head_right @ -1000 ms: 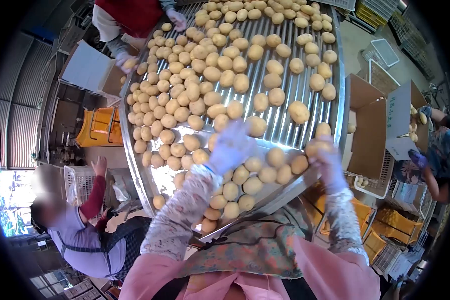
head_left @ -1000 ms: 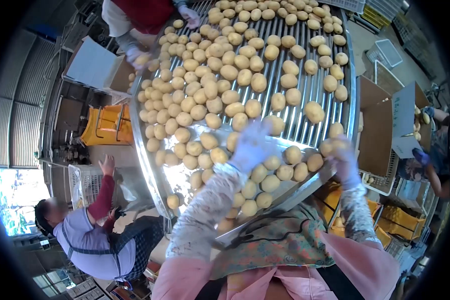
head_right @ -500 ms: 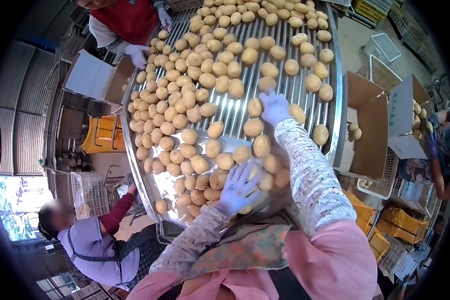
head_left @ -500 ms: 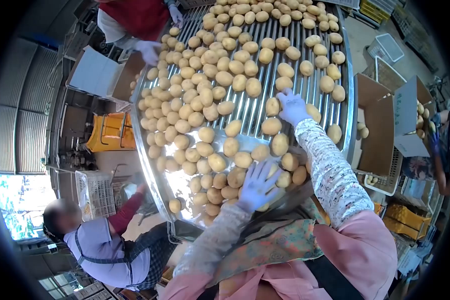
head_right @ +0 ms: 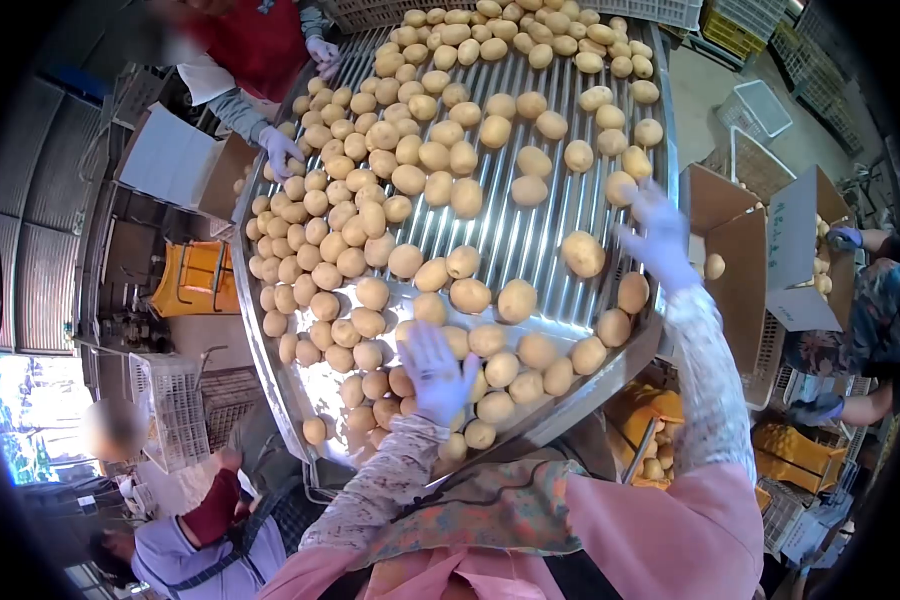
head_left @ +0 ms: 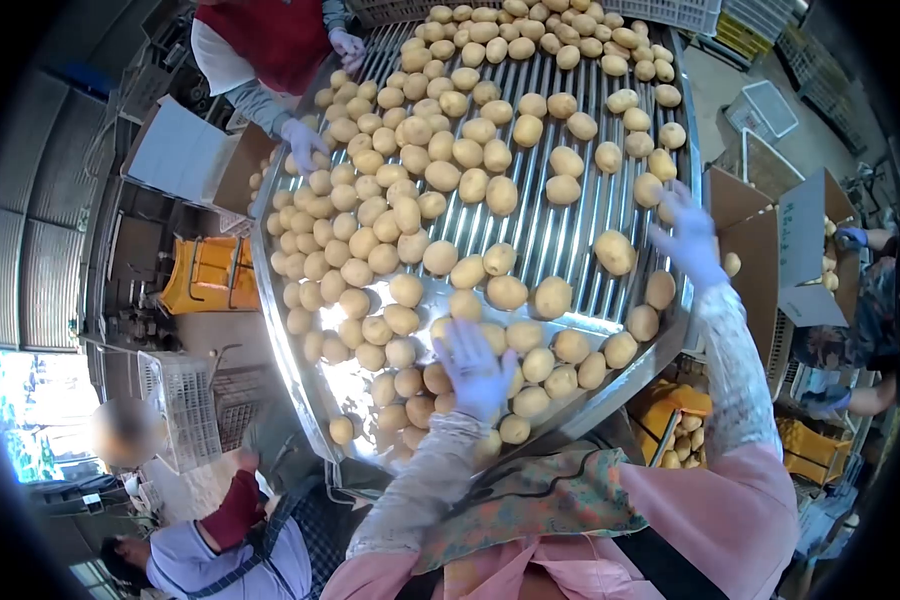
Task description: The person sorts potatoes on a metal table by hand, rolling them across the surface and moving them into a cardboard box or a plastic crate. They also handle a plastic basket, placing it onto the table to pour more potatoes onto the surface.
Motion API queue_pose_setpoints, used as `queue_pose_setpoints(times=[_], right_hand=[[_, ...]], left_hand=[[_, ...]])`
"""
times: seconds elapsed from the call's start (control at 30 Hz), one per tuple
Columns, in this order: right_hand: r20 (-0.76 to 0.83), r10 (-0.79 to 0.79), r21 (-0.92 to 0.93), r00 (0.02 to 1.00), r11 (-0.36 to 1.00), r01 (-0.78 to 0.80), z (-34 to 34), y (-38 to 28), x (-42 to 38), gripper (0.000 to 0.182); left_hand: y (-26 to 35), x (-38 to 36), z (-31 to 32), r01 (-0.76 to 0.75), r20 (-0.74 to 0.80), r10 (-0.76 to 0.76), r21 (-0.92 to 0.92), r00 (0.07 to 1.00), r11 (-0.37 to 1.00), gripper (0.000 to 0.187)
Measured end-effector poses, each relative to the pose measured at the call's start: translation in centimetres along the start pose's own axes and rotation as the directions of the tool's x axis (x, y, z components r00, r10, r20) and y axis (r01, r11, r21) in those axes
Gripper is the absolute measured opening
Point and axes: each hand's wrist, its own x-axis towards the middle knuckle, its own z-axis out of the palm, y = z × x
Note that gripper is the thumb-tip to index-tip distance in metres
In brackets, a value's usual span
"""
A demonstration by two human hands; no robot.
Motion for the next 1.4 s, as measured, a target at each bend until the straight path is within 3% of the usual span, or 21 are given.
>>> queue_pose_setpoints(times=[0.07,0.1,0.17,0.27,0.33,0.43,0.5,0.53,0.6,0.67,0.7,0.73,0.8,0.87,0.97,1.07,1.1,1.17,1.23,1.27,1.4], right_hand=[[0.101,-0.241,0.174,0.965,0.959,0.221,4.2,-3.8,5.4,0.076],[0.171,-0.255,0.025,0.952,0.967,0.255,5.9,-5.5,8.0,0.075],[0.236,-0.267,-0.101,0.934,0.949,0.297,8.8,-7.3,11.5,0.074],[0.473,0.000,-0.091,0.881,0.995,0.049,11.3,-9.4,13.5,0.074],[0.660,-0.121,-0.124,0.742,0.956,0.267,9.9,-11.0,13.2,0.072],[0.586,-0.308,0.064,0.749,0.939,0.337,11.8,-10.7,5.9,0.071],[0.457,-0.333,0.397,0.825,0.906,0.146,9.8,-11.2,1.4,0.058],[0.458,-0.332,0.391,0.824,0.908,0.148,8.3,-11.2,0.0,0.058],[0.197,-0.041,0.559,0.980,0.826,-0.078,5.0,-10.1,-2.9,0.057],[0.250,0.395,0.696,0.884,0.561,-0.448,0.2,-8.0,-5.0,0.053],[-0.040,0.418,0.746,0.908,0.617,-0.251,0.2,-3.9,-6.6,0.050],[-0.143,0.535,0.727,0.833,0.628,-0.278,-3.1,-3.1,-6.9,0.048],[-0.139,0.714,0.727,0.686,0.544,-0.419,-5.4,4.9,-9.1,0.049],[-0.305,0.591,0.103,0.747,0.800,-0.591,-7.1,9.3,-10.5,0.051],[-0.246,0.345,-0.088,0.906,0.922,-0.376,-6.3,8.4,-6.1,0.053],[0.121,0.150,0.158,0.981,0.973,-0.168,-3.5,3.2,1.6,0.054],[0.092,-0.041,0.021,0.995,0.999,0.039,-0.4,4.4,3.6,0.061],[0.224,0.229,-0.228,0.947,0.957,-0.177,3.4,2.5,5.5,0.068],[0.294,0.275,-0.298,0.915,0.936,-0.185,5.3,-0.8,6.1,0.068],[0.357,0.327,-0.373,0.875,0.909,-0.187,6.1,-1.8,5.8,0.068],[0.399,0.106,0.065,0.911,0.988,-0.143,8.8,-3.7,-0.7,0.058]], left_hand=[[2.2,0.0,0.8,-0.082,-0.034,0.080,-0.060,0.996,0.995,0.080],[3.3,-0.8,1.3,-0.132,-0.063,0.123,-0.152,0.990,0.980,0.078],[2.9,-2.3,0.8,-0.170,-0.090,0.153,-0.221,0.984,0.960,0.075],[0.6,-4.3,-1.8,-0.330,0.065,0.351,-0.220,0.934,0.918,0.071],[-1.4,-5.2,-2.0,-0.252,0.034,0.266,-0.222,0.963,0.942,0.061],[-3.4,-5.3,-2.0,-0.218,-0.048,0.213,-0.270,0.976,0.938,0.051],[-4.0,-3.8,-2.3,-0.245,-0.125,0.216,-0.313,0.968,0.917,0.047],[-4.2,-2.8,-2.5,-0.248,-0.153,0.207,-0.332,0.966,0.910,0.044],[-5.0,-0.4,-3.0,-0.342,-0.216,0.293,-0.241,0.931,0.908,0.044],[-5.7,3.8,-4.2,-0.378,-0.190,0.336,-0.273,0.922,0.885,0.049],[-5.8,5.8,-5.0,-0.355,-0.121,0.334,-0.244,0.935,0.903,0.051],[-7.0,7.5,-3.6,-0.367,-0.223,0.330,-0.152,0.917,0.918,0.052],[-8.2,11.4,-0.8,-0.389,-0.333,0.344,-0.080,0.878,0.918,0.053],[-8.1,14.1,0.3,0.034,-0.248,-0.030,0.011,0.968,0.999,0.059],[-2.0,12.9,0.9,0.022,-0.190,-0.012,0.052,0.982,0.998,0.066],[2.5,8.2,-0.4,-0.257,-0.099,0.244,-0.151,0.965,0.955,0.072],[3.6,6.3,-2.2,-0.277,-0.034,0.277,-0.231,0.960,0.933,0.075],[2.7,1.2,-0.8,-0.396,-0.003,0.397,-0.056,0.918,0.916,0.074],[0.8,-2.6,-3.2,-0.310,0.124,0.367,-0.334,0.922,0.890,0.072],[-0.9,-5.0,-3.4,-0.332,0.112,0.378,-0.296,0.919,0.896,0.072],[-5.4,-10.5,-2.4,-0.197,0.085,0.207,-0.118,0.975,0.973,0.070]])
